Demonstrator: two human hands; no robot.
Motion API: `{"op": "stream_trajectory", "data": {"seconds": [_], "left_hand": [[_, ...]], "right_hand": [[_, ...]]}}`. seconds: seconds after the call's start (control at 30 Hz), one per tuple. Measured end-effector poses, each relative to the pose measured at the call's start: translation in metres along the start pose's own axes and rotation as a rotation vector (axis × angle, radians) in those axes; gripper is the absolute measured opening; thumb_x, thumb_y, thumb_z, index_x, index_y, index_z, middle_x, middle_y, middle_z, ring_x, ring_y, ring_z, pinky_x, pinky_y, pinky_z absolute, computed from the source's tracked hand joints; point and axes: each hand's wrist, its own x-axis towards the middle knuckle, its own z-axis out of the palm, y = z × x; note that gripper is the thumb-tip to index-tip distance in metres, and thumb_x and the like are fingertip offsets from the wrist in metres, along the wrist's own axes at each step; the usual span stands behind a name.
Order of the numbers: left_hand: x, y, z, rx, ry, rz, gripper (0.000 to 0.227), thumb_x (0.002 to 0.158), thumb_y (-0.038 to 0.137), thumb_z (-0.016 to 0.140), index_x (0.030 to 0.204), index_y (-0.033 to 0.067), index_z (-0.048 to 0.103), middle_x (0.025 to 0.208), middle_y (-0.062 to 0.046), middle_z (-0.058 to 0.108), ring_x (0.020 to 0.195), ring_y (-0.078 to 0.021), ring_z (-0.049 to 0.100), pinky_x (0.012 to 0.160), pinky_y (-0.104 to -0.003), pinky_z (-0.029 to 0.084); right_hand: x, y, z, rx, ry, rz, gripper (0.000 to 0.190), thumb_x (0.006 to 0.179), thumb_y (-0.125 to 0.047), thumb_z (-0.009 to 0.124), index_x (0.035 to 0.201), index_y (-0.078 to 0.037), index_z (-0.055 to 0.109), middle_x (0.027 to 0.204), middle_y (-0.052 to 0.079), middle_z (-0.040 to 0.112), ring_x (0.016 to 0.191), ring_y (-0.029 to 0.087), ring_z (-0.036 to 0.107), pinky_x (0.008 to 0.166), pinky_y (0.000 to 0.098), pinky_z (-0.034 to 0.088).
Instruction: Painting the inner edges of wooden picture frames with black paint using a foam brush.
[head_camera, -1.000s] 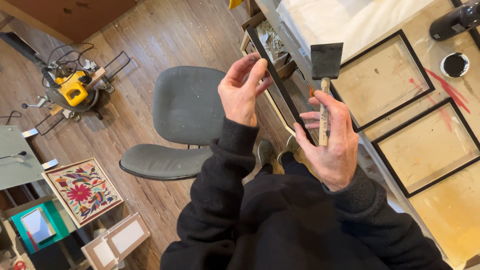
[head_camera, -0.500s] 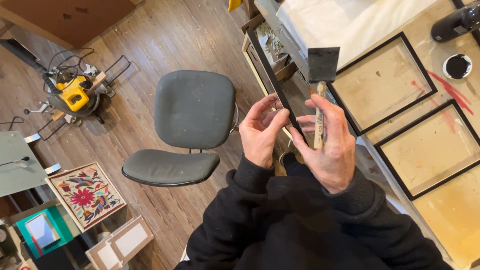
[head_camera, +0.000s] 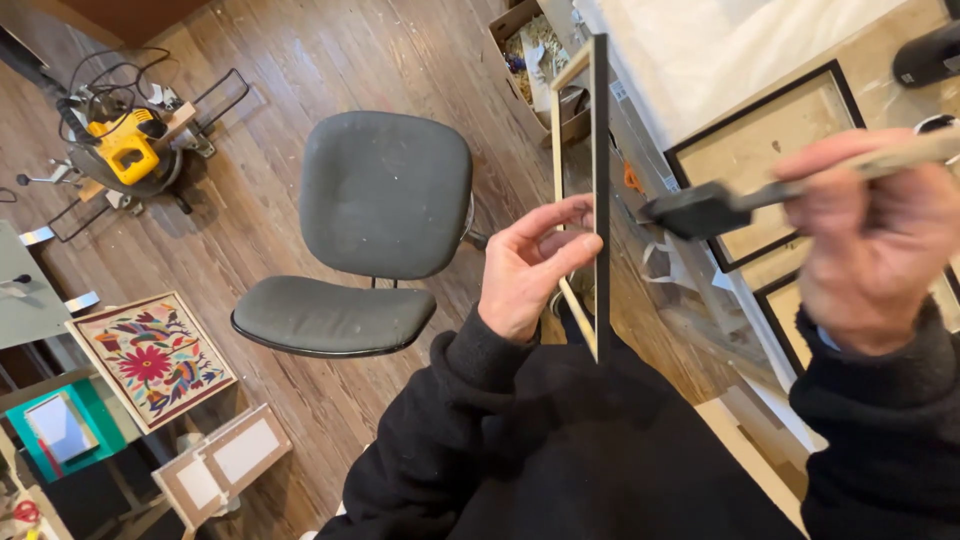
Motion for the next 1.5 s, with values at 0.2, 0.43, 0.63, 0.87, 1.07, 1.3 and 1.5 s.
{"op": "stream_trajectory", "data": {"seconds": [0.2,0.43,0.63,0.87,1.07,1.3,1.5], "left_hand": [[-0.010,0.013,0.005,0.035,-0.051,-0.051,0.045,0.095,-0.003,0.074,0.138,-0.0069,0.062,0.120,-0.009,0.071,0.105,-0.0127,0.069,0.094,-0.027,0.057],[-0.017,0.023,0.011,0.040,-0.084,-0.085,0.045,0.096,-0.002,0.074,0.139,-0.0077,0.063,0.118,-0.007,0.070,0.102,-0.0103,0.067,0.093,-0.027,0.056],[-0.018,0.027,0.012,0.061,-0.077,-0.070,0.043,0.096,-0.002,0.074,0.137,-0.0082,0.063,0.116,-0.007,0.070,0.101,-0.0097,0.067,0.093,-0.026,0.057],[-0.019,0.032,0.016,0.025,-0.096,-0.104,0.042,0.096,-0.003,0.074,0.136,-0.0089,0.063,0.116,-0.007,0.069,0.100,-0.0093,0.066,0.093,-0.026,0.056],[-0.024,0.037,0.019,0.017,-0.123,-0.106,0.041,0.097,-0.004,0.073,0.136,-0.0086,0.063,0.119,-0.006,0.069,0.102,-0.0078,0.064,0.097,-0.025,0.054],[-0.030,0.040,0.021,0.065,-0.125,-0.111,0.041,0.097,-0.003,0.073,0.136,-0.0082,0.063,0.117,-0.006,0.069,0.101,-0.0077,0.065,0.096,-0.025,0.055],[-0.035,0.040,0.022,0.093,-0.127,-0.115,0.040,0.097,-0.003,0.073,0.136,-0.0070,0.064,0.116,-0.003,0.068,0.102,-0.0068,0.063,0.095,-0.024,0.054]], "right_hand": [[0.021,-0.024,0.032,-0.129,-0.234,-0.109,0.034,0.118,-0.033,0.059,0.111,0.000,0.063,0.080,0.000,0.061,0.064,0.004,0.055,0.055,0.0162,0.044],[0.037,-0.002,0.022,-0.185,-0.263,-0.093,0.028,0.109,-0.030,0.063,0.111,-0.002,0.068,0.077,0.001,0.061,0.052,0.002,0.048,0.045,0.0166,0.038],[0.037,-0.017,0.021,-0.099,-0.284,-0.093,0.026,0.103,-0.032,0.063,0.104,-0.007,0.068,0.068,-0.004,0.061,0.055,0.002,0.047,0.044,0.0174,0.036],[0.052,-0.005,0.014,-0.219,-0.321,-0.164,0.029,0.104,-0.031,0.064,0.103,-0.002,0.068,0.072,0.003,0.065,0.053,0.005,0.049,0.044,0.0192,0.036],[0.065,-0.015,0.009,-0.272,-0.352,-0.131,0.036,0.119,-0.036,0.061,0.114,-0.001,0.064,0.081,0.005,0.064,0.066,0.007,0.061,0.057,0.0174,0.050],[0.074,-0.013,0.004,-0.264,-0.299,-0.102,0.036,0.124,-0.034,0.059,0.115,0.001,0.060,0.091,0.008,0.064,0.077,0.009,0.064,0.071,0.0194,0.054],[0.087,0.014,-0.011,-0.343,-0.256,-0.089,0.035,0.125,-0.033,0.055,0.116,0.000,0.063,0.086,0.007,0.058,0.073,0.013,0.057,0.065,0.0231,0.043]]}}
